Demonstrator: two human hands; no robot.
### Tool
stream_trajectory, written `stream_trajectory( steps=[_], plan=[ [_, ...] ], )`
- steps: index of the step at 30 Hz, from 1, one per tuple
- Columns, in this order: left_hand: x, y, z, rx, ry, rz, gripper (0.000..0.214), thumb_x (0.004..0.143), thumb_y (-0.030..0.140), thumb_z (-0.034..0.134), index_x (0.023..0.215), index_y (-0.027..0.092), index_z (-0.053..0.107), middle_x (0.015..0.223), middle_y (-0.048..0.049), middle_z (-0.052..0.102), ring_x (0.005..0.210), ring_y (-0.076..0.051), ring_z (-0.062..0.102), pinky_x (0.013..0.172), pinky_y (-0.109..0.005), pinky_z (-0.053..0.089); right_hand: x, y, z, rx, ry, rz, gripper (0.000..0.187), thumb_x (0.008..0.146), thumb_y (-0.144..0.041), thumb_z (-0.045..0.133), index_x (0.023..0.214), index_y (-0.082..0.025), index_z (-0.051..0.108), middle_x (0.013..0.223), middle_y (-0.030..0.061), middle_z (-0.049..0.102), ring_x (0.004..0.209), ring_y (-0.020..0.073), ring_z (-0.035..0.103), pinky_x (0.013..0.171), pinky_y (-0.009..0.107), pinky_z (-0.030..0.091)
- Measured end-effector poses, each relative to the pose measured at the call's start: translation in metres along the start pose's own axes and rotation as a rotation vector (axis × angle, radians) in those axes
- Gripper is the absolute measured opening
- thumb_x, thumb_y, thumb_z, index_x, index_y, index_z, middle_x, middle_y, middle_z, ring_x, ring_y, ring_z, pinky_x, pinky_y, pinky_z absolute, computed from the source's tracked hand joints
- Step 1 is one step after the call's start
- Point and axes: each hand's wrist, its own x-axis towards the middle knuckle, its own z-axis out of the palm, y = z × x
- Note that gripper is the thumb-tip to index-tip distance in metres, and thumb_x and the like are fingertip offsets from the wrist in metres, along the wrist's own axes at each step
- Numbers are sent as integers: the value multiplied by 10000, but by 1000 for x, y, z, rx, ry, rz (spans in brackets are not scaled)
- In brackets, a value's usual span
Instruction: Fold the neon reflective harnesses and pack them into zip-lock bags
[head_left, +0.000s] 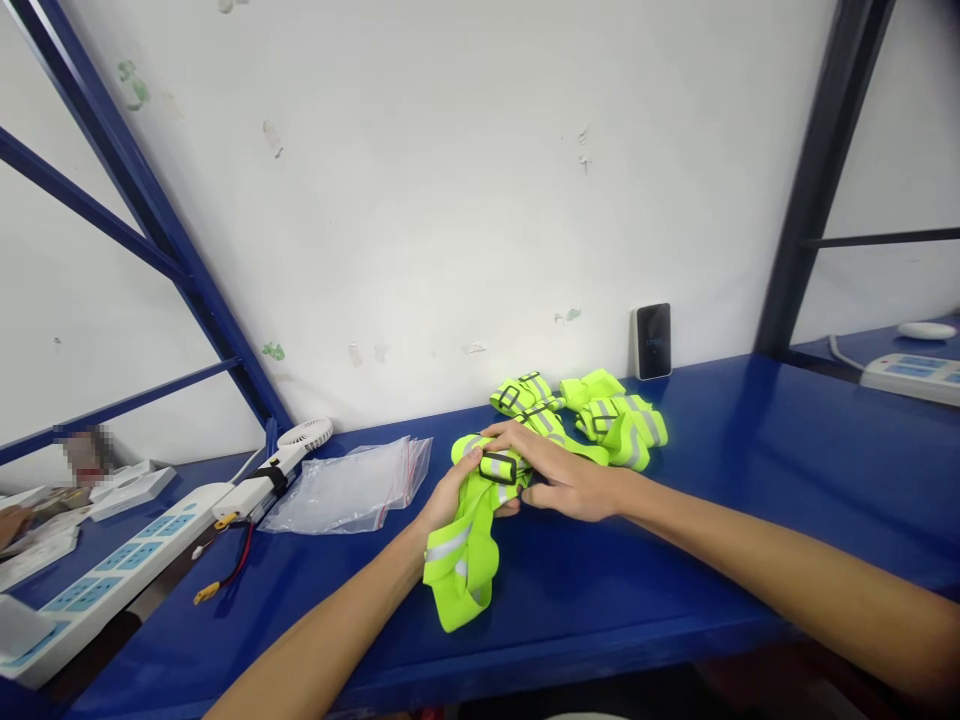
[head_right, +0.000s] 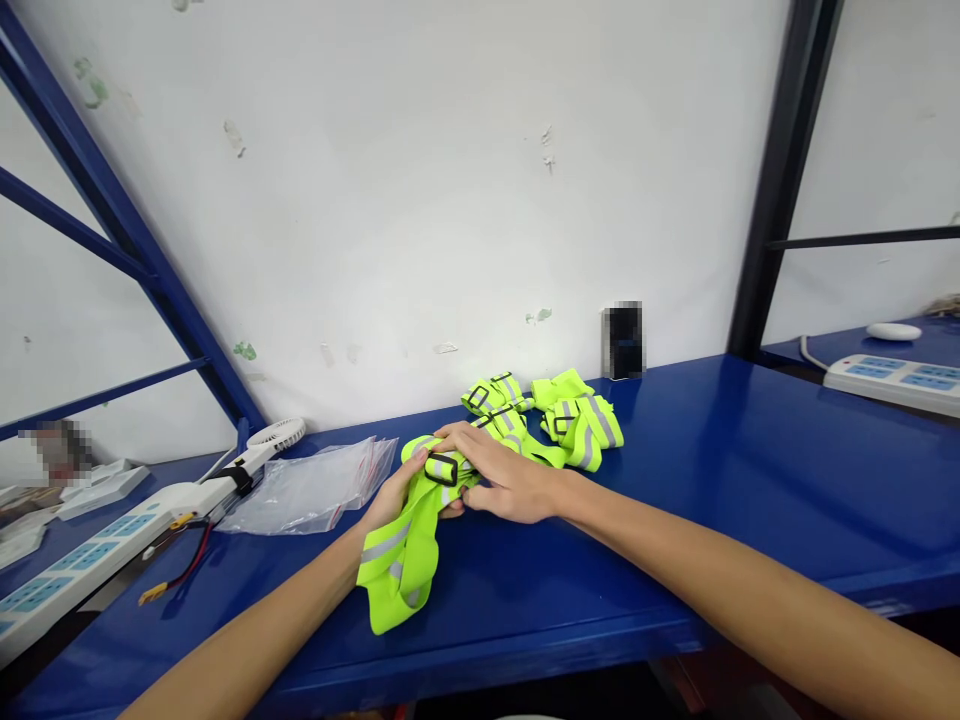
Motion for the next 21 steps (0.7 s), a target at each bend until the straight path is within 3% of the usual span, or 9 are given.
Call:
stream_trajectory(
  steps=[3, 5, 8, 10, 13, 15, 18, 21],
  plan=[
    [0, 1, 2, 41, 44, 32, 427, 692, 435, 788, 944, 109, 675, 795, -94, 730, 688, -224, 697, 672, -353, 588, 2, -1, 6, -16, 132, 98, 411, 857, -299, 644, 1245, -238, 521, 1456, 128, 412, 1385, 296, 347, 1110, 498, 319],
    [-2, 1, 4, 59, 51, 81, 425, 641, 385, 820, 931, 106, 683, 773, -84, 727, 684, -226, 693, 665, -346, 583, 5, 3, 11, 13, 269, 202, 554, 810, -348, 710, 1306, -249, 483, 1495, 134, 365, 1409, 309, 312, 1118, 514, 312],
    [-4, 2, 4, 83, 69, 162, 422, 641, 324, 818, 985, 112, 694, 854, -83, 741, 732, -216, 692, 721, -342, 574, 9, 7, 18, 263, 340, 367, 924, 727, -360, 791, 1487, -274, 274, 1451, 140, 430, 1286, 298, 489, 1010, 462, 470],
    [-6, 3, 3, 117, 68, 178, 410, 662, 296, 806, 1012, 109, 702, 926, -94, 744, 780, -215, 692, 778, -348, 563, 11, 7, 21, 467, 342, 447, 993, 711, -353, 802, 1514, -280, 221, 1352, 124, 530, 1103, 265, 621, 880, 413, 560],
    [-7, 5, 0, 170, 42, 183, 398, 671, 276, 807, 1019, 109, 709, 949, -100, 743, 792, -214, 688, 786, -345, 547, 12, 2, 21, 600, 348, 462, 931, 695, -315, 810, 1472, -272, 299, 1226, 96, 598, 929, 239, 669, 735, 380, 604],
    [-7, 7, -2, 204, 34, 193, 385, 665, 268, 817, 997, 103, 714, 908, -97, 744, 742, -196, 679, 731, -311, 533, 11, 0, 19, 535, 345, 401, 777, 717, -282, 788, 1392, -270, 404, 1168, 78, 611, 914, 238, 666, 707, 369, 605],
    [-6, 7, -3, 228, 51, 209, 371, 643, 248, 834, 962, 99, 715, 868, -91, 742, 681, -168, 663, 660, -265, 500, 8, 0, 19, 289, 353, 286, 553, 781, -268, 734, 1284, -270, 504, 1160, 70, 613, 974, 243, 649, 804, 387, 581],
    [-5, 7, -1, 200, 67, 206, 361, 647, 235, 828, 962, 109, 706, 883, -90, 743, 678, -169, 667, 651, -264, 494, 5, 2, 19, 92, 362, 202, 509, 819, -272, 702, 1288, -269, 504, 1233, 84, 612, 1082, 261, 624, 918, 420, 527]
  ],
)
